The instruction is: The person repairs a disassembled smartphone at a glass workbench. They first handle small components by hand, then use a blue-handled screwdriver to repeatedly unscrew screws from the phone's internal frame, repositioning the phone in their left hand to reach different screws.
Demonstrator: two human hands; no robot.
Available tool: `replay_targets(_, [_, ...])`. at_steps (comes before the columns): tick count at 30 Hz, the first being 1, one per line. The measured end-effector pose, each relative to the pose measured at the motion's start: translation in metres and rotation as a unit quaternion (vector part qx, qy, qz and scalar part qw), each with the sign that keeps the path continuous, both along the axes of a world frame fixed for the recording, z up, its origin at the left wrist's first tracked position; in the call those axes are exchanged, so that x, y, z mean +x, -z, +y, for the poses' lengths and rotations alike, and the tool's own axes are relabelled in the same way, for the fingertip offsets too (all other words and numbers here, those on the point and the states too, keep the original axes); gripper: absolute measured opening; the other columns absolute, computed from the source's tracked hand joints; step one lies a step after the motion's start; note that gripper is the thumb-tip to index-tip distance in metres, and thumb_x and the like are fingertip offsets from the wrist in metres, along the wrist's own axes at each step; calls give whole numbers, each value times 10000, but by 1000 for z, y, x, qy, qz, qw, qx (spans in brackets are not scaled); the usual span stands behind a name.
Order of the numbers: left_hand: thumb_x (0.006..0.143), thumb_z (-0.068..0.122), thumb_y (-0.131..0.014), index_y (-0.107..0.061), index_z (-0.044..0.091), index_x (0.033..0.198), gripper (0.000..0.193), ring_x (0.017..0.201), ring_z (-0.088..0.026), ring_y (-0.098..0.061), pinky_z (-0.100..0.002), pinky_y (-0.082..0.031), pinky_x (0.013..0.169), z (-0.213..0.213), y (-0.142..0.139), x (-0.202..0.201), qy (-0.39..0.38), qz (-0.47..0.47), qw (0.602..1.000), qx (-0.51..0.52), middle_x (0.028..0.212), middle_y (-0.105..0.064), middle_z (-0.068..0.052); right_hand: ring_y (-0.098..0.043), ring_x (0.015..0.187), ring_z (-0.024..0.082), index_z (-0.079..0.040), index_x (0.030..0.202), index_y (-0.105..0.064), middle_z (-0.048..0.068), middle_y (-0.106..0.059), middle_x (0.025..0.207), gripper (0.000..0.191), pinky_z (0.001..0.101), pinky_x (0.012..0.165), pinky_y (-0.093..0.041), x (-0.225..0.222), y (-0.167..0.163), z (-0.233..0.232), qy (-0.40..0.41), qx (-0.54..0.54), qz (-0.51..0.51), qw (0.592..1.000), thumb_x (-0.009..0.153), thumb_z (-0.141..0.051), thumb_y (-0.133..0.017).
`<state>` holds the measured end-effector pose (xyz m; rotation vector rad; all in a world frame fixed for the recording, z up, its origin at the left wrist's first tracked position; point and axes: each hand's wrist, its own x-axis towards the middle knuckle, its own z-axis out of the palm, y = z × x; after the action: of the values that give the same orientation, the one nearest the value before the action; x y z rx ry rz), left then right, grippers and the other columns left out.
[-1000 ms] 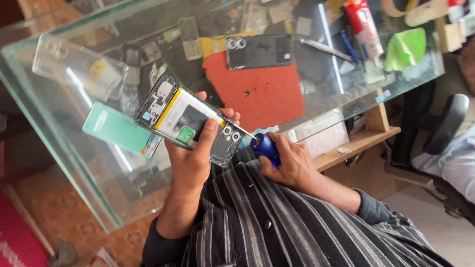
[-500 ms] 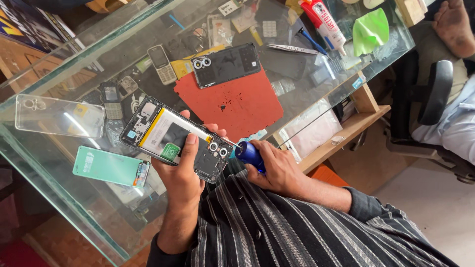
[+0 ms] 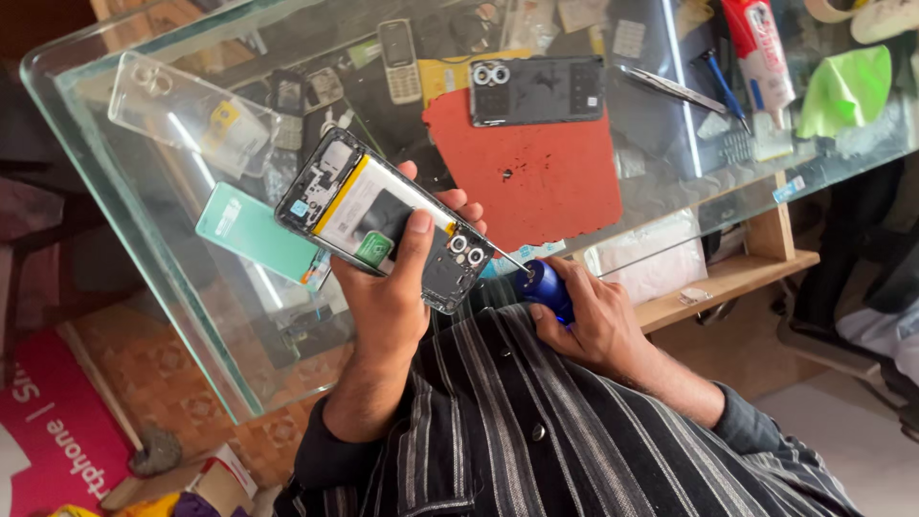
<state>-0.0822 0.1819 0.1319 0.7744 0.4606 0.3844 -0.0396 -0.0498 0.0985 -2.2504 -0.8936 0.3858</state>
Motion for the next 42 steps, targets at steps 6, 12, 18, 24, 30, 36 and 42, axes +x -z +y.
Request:
replay_targets(6, [1035,-13,-585,-459,-61,1455,441,1007,-344,-753,-503,-664,900,6,4,-10,0,11,1000,27,1132,-710,-263,-724,799,403,29,1298,-561,222,-709,991,510,463,703,-592,-8,4,8,2,-5,11,1000,896,-245,-716])
replay_targets(12, [1039,-17,-578,-463,-81,1431,414,1020,-333,-755,-488,-664,912,4,4,-15,18,17,999,29,1131,-711,-259,-710,768,414,45,1308,-540,227,-696,940,543,478,672,-572,-12,11,8,9,-30,4,1000,893,-257,-717])
replay_targets(18, [1061,-24,-575,-456,-99,1435,400,1095,-333,-743,-467,-645,991,2,4,-19,43,-14,995,84,1183,-707,-260,-711,763,407,49,1303,-537,218,-692,943,547,473,667,-572,-15,17,5,15,-25,8,1000,889,-256,-725])
replay_targets(24, [1045,-33,-567,-449,-105,1446,423,1135,-324,-740,-456,-638,984,7,3,-21,26,5,997,67,1243,-694,-250,-725,851,396,44,1307,-511,212,-695,1062,530,454,711,-581,-10,14,5,-5,27,-38,999,901,-232,-710])
replay_targets(30, [1033,-23,-580,-454,-96,1438,431,1030,-322,-754,-469,-661,912,6,4,-21,33,23,999,37,1137,-715,-254,-727,804,384,22,1309,-553,189,-701,1000,517,449,691,-591,-13,9,10,-10,-1,-19,1000,897,-236,-730])
replay_targets(36, [1030,-21,-587,-474,-107,1407,403,1006,-332,-764,-479,-664,903,5,6,-21,42,23,998,40,1113,-721,-262,-717,792,396,35,1305,-544,200,-693,982,535,458,685,-582,-15,11,11,0,-13,-22,1000,900,-263,-728])
replay_targets(42, [1052,-30,-579,-476,-101,1411,380,1027,-328,-766,-469,-656,936,3,9,-22,56,-12,995,76,1126,-724,-259,-709,791,398,40,1304,-529,203,-680,988,531,464,670,-570,-17,14,11,1,-17,-22,1000,917,-271,-716])
